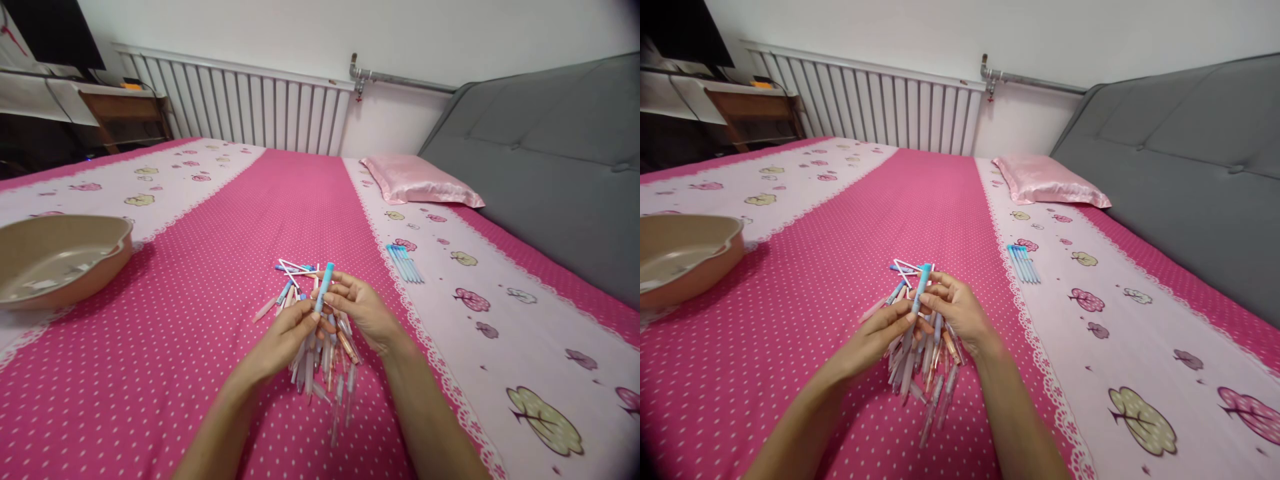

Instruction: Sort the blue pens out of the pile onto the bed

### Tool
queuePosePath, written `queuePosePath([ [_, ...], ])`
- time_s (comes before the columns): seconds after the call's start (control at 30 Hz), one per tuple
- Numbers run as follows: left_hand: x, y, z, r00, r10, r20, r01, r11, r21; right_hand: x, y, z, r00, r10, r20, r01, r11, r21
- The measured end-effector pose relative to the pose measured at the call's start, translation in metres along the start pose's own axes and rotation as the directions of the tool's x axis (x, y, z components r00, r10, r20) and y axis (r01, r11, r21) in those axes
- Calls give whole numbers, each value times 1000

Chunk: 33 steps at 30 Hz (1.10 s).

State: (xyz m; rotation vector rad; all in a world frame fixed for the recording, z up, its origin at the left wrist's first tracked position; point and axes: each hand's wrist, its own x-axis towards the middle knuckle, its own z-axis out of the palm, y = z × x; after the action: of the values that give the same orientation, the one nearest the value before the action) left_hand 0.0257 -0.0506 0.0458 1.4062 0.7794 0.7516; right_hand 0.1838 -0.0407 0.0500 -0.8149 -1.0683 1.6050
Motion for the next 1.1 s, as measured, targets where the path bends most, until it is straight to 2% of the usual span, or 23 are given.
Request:
queuePosePath([
  [0.27,0,-1,1,1000,17,7,-18,999,40,-1,-1,-3,999,9,-39,-12,997,-81],
  [0.53,-1,2,4,999,40,34,-41,999,34,-1,2,-2,999,-30,-20,27,989,-144],
  [0.7,-2,6,5,998,43,37,-43,999,-1,-2,-1,3,1000,11,25,-9,997,-73],
  [0.87,-3,7,4,999,35,24,-33,996,-77,-4,-4,3,989,26,142,-35,998,58],
  [1.1,-3,2,2,1000,1,31,0,999,-38,-3,-3,1,984,20,176,-25,999,27],
])
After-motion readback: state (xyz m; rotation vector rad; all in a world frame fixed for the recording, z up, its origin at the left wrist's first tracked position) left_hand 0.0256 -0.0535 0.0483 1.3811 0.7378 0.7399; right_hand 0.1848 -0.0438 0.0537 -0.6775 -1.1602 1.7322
